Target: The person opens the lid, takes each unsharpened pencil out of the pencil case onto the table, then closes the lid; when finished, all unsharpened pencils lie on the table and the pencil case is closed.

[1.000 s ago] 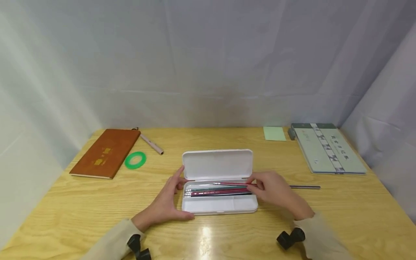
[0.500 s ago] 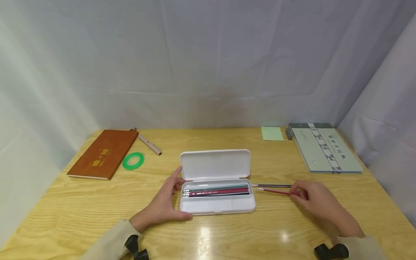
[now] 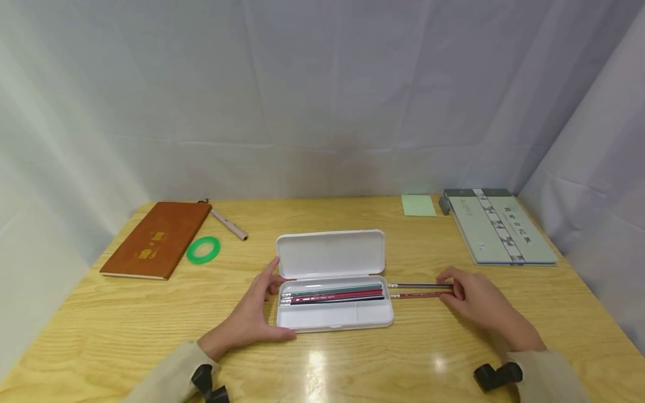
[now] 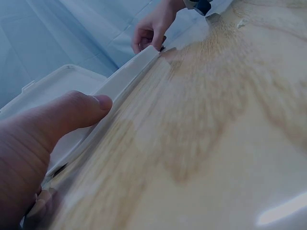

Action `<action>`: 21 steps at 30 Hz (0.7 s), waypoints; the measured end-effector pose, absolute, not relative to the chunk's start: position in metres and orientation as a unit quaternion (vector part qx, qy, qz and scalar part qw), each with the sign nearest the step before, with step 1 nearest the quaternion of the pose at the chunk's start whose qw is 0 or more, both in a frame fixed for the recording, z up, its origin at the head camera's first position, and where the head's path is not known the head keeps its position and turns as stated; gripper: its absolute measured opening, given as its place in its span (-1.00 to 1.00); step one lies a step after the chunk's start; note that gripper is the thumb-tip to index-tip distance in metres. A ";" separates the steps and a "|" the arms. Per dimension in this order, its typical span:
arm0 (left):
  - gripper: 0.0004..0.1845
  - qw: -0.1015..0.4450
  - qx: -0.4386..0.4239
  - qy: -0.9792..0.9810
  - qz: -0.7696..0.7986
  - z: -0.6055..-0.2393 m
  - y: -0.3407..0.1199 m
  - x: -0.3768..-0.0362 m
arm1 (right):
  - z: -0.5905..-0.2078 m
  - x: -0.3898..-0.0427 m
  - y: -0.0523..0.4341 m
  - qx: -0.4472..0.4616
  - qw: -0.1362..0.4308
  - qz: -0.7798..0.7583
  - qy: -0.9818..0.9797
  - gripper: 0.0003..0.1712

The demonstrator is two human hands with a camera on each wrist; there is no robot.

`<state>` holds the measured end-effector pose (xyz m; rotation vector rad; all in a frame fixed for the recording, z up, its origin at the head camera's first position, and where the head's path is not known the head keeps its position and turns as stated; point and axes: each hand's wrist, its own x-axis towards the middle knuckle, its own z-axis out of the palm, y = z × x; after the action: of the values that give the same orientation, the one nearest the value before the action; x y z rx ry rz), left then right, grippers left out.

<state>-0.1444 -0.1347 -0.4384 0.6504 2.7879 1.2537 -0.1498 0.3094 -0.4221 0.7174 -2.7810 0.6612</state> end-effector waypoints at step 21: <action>0.52 0.007 0.212 0.893 0.398 -0.439 -0.135 -0.145 | -0.398 -0.172 0.235 0.300 0.010 0.265 -0.916 -0.86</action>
<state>-0.1447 -0.1350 -0.4388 0.6621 2.7919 1.2437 -0.1720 0.2354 -0.3983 0.9362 -2.8604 0.8264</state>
